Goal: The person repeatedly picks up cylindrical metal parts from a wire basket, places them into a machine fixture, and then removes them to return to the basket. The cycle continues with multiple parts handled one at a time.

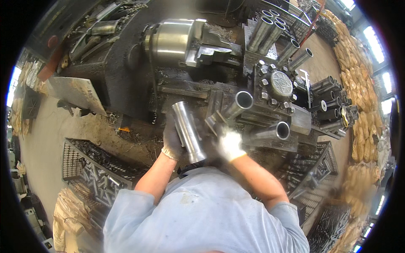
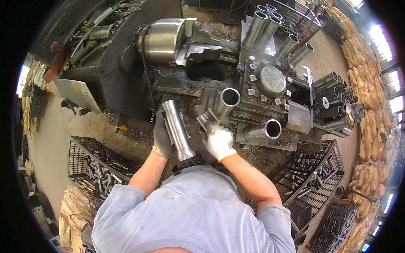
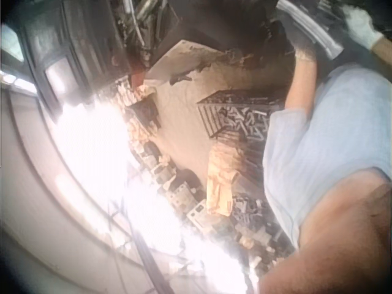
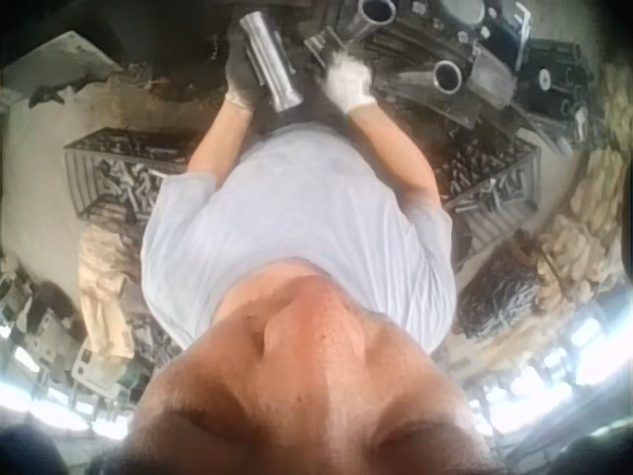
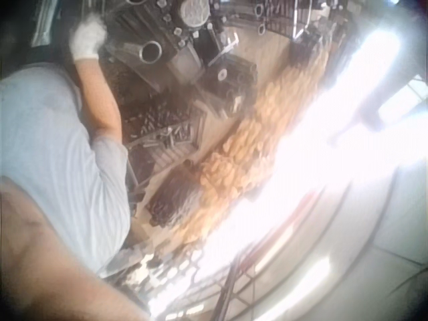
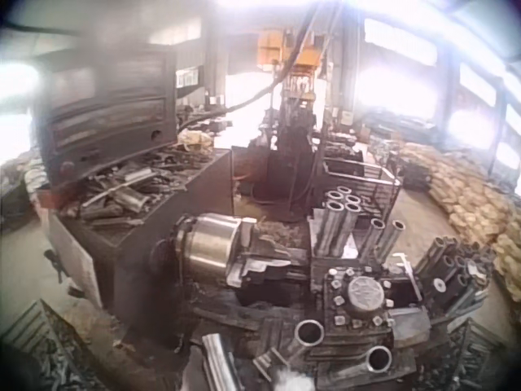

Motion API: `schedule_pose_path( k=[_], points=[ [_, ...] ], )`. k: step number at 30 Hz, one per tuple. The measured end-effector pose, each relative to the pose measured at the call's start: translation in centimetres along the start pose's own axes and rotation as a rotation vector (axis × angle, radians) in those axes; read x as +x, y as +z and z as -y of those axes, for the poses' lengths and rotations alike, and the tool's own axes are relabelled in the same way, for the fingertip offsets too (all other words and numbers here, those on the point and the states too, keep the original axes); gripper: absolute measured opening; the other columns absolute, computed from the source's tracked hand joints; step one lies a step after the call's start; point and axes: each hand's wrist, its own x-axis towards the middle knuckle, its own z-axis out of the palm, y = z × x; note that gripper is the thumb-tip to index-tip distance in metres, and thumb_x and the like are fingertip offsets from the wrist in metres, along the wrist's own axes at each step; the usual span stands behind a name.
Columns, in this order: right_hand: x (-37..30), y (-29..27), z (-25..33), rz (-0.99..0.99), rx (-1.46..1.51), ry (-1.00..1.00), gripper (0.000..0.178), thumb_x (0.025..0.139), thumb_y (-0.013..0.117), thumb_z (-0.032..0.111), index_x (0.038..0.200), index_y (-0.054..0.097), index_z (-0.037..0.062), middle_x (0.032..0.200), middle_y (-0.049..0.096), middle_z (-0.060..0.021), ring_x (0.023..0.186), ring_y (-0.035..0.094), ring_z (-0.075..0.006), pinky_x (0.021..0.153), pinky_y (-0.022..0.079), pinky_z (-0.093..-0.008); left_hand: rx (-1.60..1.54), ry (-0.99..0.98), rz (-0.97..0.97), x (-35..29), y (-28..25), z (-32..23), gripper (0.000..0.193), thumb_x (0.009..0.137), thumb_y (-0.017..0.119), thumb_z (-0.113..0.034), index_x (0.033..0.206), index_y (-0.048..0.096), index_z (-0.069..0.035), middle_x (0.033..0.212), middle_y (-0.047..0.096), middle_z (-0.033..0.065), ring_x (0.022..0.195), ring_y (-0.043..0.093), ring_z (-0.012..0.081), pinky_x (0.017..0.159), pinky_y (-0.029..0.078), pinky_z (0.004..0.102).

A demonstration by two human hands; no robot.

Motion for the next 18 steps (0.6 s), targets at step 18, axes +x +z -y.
schedule_pose_path(
  k=[18],
  points=[
    [9.0,-3.4,7.2,-0.46,0.296,-0.445,0.018,0.089,0.077,0.021,0.101,0.07,0.009,0.085,0.067,-0.014,0.073,0.071,-0.0337,0.063,0.058,-0.0488,0.411,0.197,-0.035,3.6,0.0,0.5,0.061,0.114,0.041,-0.059,0.14,0.063,-0.009,0.136,0.069,0.011,0.125,0.065,0.0268,0.115,0.05,0.0407]
  ],
)
